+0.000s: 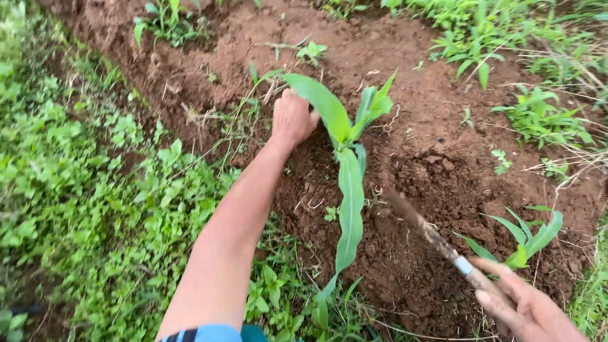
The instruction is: The person kneels in a garden bed and removes weeds by hand from around small corn plants. They use a small hand hoe to loosen the soil and clear additional weeds, then pat the soil back around the base of the plants.
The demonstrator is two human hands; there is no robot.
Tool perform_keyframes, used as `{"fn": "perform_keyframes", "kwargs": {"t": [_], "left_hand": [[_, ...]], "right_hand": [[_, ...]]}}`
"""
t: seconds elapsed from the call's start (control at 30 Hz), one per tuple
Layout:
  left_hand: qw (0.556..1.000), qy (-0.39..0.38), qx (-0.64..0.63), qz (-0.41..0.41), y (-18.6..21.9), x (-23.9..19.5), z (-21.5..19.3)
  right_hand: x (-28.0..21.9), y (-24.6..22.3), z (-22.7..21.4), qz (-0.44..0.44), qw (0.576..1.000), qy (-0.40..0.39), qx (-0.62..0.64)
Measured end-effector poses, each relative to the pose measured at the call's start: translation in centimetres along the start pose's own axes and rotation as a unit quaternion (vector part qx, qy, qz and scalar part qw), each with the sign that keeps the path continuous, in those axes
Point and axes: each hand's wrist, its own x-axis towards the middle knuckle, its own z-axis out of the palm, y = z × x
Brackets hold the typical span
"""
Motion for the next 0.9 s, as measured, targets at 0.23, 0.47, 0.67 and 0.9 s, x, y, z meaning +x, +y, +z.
{"fn": "perform_keyframes", "kwargs": {"t": [0.23, 0.47, 0.67, 0.9], "left_hand": [[0.995, 0.088, 0.006, -0.036, -0.6, -5.1, -4.6], [0.997, 0.006, 0.02, -0.078, -0.8, -8.1, -6.5], [0.99, -0.084, -0.028, -0.109, 0.0, -7.7, -6.8], [0.984, -0.129, -0.027, -0.116, 0.4, -8.4, -5.7]], "right_hand": [[0.8, -6.6, 0.6, -0.066, 0.98, 0.166, -0.092], [6.7, -7.6, 4.0, -0.252, 0.937, 0.207, -0.123], [2.2, -7.5, 4.4, -0.24, 0.948, 0.162, -0.135], [13.6, -5.8, 4.9, -0.307, 0.93, 0.157, -0.128]]}}
